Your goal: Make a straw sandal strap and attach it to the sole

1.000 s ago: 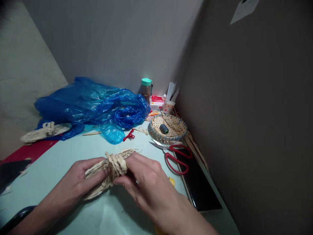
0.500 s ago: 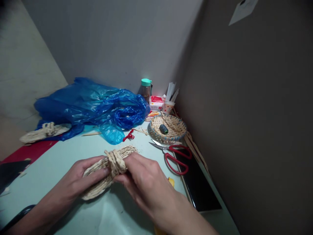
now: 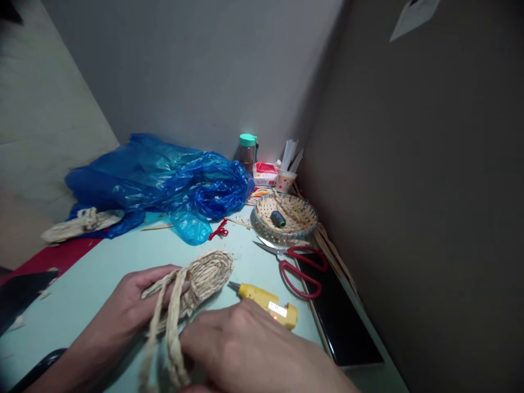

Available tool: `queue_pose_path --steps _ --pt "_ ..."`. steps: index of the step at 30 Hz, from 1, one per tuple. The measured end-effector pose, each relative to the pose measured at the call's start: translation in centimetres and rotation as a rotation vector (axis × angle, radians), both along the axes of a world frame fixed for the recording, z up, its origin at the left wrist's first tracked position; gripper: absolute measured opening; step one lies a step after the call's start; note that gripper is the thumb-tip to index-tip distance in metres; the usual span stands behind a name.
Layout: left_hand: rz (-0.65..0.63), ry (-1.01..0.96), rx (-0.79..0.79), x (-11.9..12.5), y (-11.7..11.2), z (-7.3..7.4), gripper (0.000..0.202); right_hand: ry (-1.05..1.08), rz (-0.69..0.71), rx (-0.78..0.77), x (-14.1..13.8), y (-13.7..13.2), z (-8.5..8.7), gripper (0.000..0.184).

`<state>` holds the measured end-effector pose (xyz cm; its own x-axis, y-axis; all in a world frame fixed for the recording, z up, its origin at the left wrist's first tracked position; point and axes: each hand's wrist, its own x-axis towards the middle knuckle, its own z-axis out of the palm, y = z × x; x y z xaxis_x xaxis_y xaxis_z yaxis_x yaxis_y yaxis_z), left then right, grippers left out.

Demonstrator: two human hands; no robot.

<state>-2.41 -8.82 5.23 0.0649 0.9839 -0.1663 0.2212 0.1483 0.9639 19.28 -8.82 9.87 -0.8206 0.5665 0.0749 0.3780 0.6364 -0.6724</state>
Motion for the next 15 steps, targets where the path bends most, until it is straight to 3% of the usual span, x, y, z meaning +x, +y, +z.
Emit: queue_pose_path --steps 4,7,11,15 --pt "-0.007 0.011 0.020 0.3 0.0 0.5 0.019 0.028 -0.020 -0.030 0.1 0.3 0.5 0.035" --pt "0.057 0.144 0.215 0.5 -0.3 0.7 0.015 0.145 -0.160 -0.035 0.1 0.5 0.9 0.022" --pt "0.128 0.278 0.487 1.0 -1.1 0.5 0.014 0.326 -0.253 -0.165 0.2 0.4 0.2 0.009" --pt "0.131 0.393 0.651 1.2 -1.7 0.1 0.020 0.353 -0.311 -0.235 0.3 0.3 -0.7 0.024"
